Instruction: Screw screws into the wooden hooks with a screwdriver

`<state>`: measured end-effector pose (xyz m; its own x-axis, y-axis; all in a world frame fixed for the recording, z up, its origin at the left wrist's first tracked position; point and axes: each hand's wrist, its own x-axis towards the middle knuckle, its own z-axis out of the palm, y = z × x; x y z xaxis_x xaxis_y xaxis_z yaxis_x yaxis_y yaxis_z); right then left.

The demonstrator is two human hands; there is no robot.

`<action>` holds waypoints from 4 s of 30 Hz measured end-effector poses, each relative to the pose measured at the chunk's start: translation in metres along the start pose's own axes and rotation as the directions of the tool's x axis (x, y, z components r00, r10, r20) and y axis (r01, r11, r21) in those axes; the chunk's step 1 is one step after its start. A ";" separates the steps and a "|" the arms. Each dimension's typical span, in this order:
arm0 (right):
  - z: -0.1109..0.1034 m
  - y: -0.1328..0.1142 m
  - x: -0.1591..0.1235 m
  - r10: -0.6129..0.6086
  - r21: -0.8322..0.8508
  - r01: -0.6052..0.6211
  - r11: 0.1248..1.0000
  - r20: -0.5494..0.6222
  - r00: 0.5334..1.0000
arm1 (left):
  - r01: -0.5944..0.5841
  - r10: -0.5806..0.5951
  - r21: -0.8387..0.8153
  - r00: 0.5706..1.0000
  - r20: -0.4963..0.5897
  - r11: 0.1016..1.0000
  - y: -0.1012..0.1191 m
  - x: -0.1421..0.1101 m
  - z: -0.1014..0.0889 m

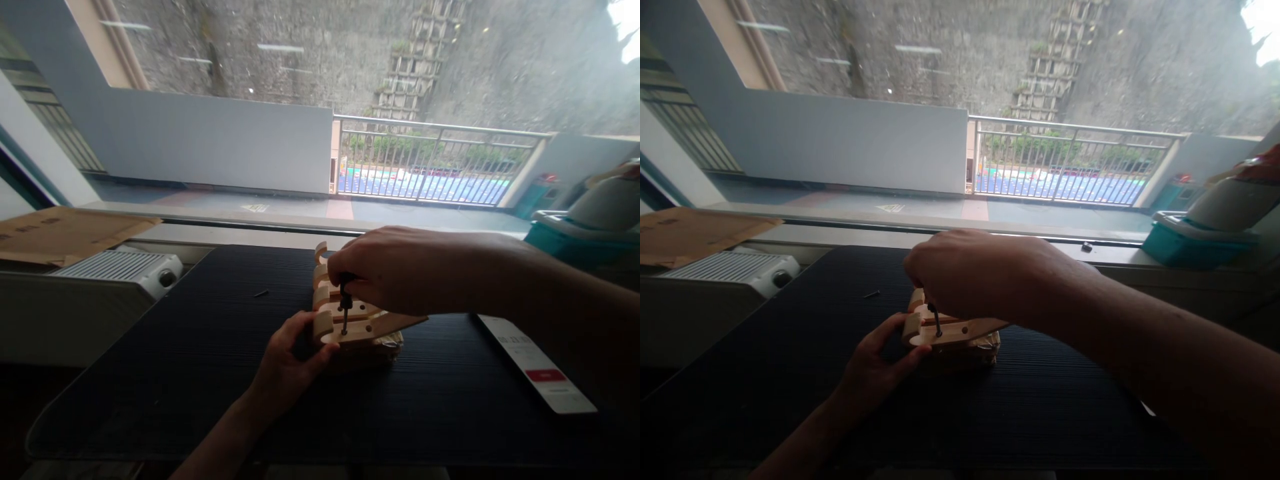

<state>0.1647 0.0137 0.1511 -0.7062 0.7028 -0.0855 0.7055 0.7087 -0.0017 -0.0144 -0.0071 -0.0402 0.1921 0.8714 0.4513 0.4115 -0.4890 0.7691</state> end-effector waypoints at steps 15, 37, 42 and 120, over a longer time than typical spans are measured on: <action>0.004 0.002 0.000 -0.079 0.063 0.084 0.995 -0.066 0.995 | 0.015 -0.015 0.013 1.000 0.017 1.000 0.003 0.001 -0.001; -0.003 0.006 0.003 -0.037 0.055 0.036 0.998 0.022 0.999 | -0.002 0.001 0.029 1.000 0.007 1.000 0.002 0.001 -0.002; 0.006 0.007 0.005 -0.030 0.019 0.031 0.999 -0.059 0.998 | -0.031 0.030 0.047 0.999 0.014 0.998 0.001 0.001 -0.001; 0.007 0.005 -0.004 -0.073 0.041 0.074 0.996 -0.015 0.997 | -0.004 0.005 -0.002 1.000 0.031 1.000 -0.003 -0.001 -0.001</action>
<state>0.1715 0.0143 0.1440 -0.7569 0.6497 -0.0706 0.6532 0.7556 -0.0493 -0.0163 -0.0066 -0.0425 0.2217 0.8700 0.4404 0.4090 -0.4930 0.7679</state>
